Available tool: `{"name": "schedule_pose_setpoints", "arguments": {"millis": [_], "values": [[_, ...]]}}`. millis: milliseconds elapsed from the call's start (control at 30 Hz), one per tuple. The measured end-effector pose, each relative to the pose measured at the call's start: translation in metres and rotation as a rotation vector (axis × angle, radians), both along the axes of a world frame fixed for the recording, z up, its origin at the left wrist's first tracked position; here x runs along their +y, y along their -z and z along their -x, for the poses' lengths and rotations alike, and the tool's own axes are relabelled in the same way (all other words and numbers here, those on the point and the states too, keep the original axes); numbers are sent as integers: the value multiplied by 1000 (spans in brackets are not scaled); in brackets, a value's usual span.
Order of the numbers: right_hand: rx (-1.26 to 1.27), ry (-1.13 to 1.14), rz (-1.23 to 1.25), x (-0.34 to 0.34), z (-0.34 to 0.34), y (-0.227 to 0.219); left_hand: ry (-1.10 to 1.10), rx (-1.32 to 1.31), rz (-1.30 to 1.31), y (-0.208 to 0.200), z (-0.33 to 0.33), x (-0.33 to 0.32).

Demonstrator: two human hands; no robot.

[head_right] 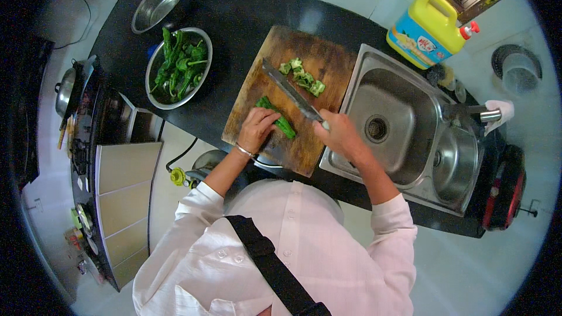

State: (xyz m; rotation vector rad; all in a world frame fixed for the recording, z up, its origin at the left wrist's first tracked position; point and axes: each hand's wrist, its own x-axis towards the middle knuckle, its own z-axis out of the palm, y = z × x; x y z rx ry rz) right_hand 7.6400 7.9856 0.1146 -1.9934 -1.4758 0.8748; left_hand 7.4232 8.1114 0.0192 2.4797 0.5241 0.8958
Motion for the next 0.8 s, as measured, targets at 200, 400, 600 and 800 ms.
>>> {"name": "schedule_pose_setpoints", "arguments": {"millis": [200,400,600,800], "values": [[-80,-17,25,-23,34,-4,-7,-28,-25,5,5,-1],[-179,-68,17,-33,39,-4,-19,-44,-47,14,3,3],[-281,-135,37,-39,38,-3,-8,-13,-103,20,6,4],[-357,-195,56,-41,39,-4,-3,24,-138,24,9,9]]}}
